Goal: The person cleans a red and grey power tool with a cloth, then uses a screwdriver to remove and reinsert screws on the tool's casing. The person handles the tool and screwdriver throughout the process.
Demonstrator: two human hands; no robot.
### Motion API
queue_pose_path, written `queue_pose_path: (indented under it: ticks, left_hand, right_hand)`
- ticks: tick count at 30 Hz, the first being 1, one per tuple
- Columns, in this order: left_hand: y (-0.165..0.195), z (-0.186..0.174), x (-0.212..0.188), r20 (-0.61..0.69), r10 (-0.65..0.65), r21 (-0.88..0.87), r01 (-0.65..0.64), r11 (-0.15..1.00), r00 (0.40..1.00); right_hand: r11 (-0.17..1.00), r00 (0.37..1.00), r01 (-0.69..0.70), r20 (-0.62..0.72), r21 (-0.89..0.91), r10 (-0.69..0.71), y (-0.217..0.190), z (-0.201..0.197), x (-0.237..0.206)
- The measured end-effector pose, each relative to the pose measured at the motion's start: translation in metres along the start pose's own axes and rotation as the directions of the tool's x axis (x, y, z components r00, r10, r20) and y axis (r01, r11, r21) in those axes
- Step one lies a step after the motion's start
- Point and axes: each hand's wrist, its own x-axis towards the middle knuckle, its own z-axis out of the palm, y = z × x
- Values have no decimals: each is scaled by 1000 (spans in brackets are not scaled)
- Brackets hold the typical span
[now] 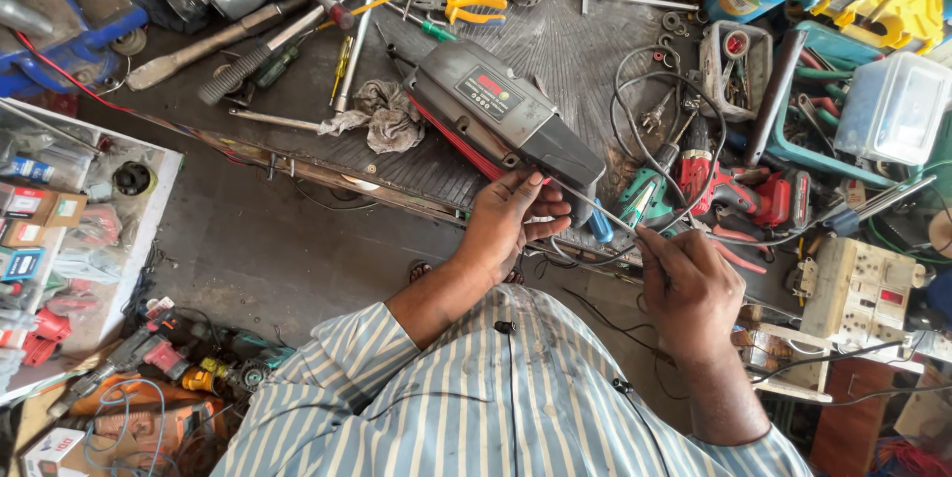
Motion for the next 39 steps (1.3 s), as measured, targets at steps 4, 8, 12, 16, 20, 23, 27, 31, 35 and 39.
queue_pose_path:
  ticks: [4, 8, 12, 16, 20, 23, 27, 31, 35, 39]
  left_hand:
    - [0, -1, -1, -21, -14, -9, 13, 1000, 1000]
    - [4, -2, -2, -3, 12, -13, -12, 1000, 1000]
    - [5, -1, 0, -7, 7, -25, -8, 1000, 1000]
    - [-1, 0, 0, 19, -24, -8, 24, 1000, 1000]
    - [-15, 0, -9, 46, -25, 67, 22, 997, 999]
    - [-27, 3, -12, 193, -155, 183, 120, 976, 969]
    - [-34, 12, -5, 353, -213, 64, 203, 977, 911]
    - [-32, 24, 2, 249, -198, 78, 184, 980, 948]
    - [-29, 32, -3, 137, -170, 150, 149, 977, 976]
    - [-28, 38, -10, 43, -105, 195, 95, 976, 993]
  right_hand:
    - [1000, 999, 10, -30, -1, -10, -2, 1, 2]
    - [1000, 999, 15, -38, -19, -15, -8, -1, 5]
    - [1000, 996, 20, -87, 5, -19, -13, 1, 6]
    - [834, 962, -248, 24, 494, 272, -7, 10, 1]
    - [125, 699, -634, 496, 763, 515, 16, 31, -5]
    - [-168, 578, -673, 654, 720, 488, 27, 44, -15]
    - [-234, 597, -611, 635, 756, 490, 22, 41, -18]
    - [450, 899, -425, 306, 786, 315, 7, 10, -7]
    - [982, 987, 135, 67, 134, -145, 10, -9, -2]
    - [593, 832, -555, 402, 583, 384, 26, 19, 4]
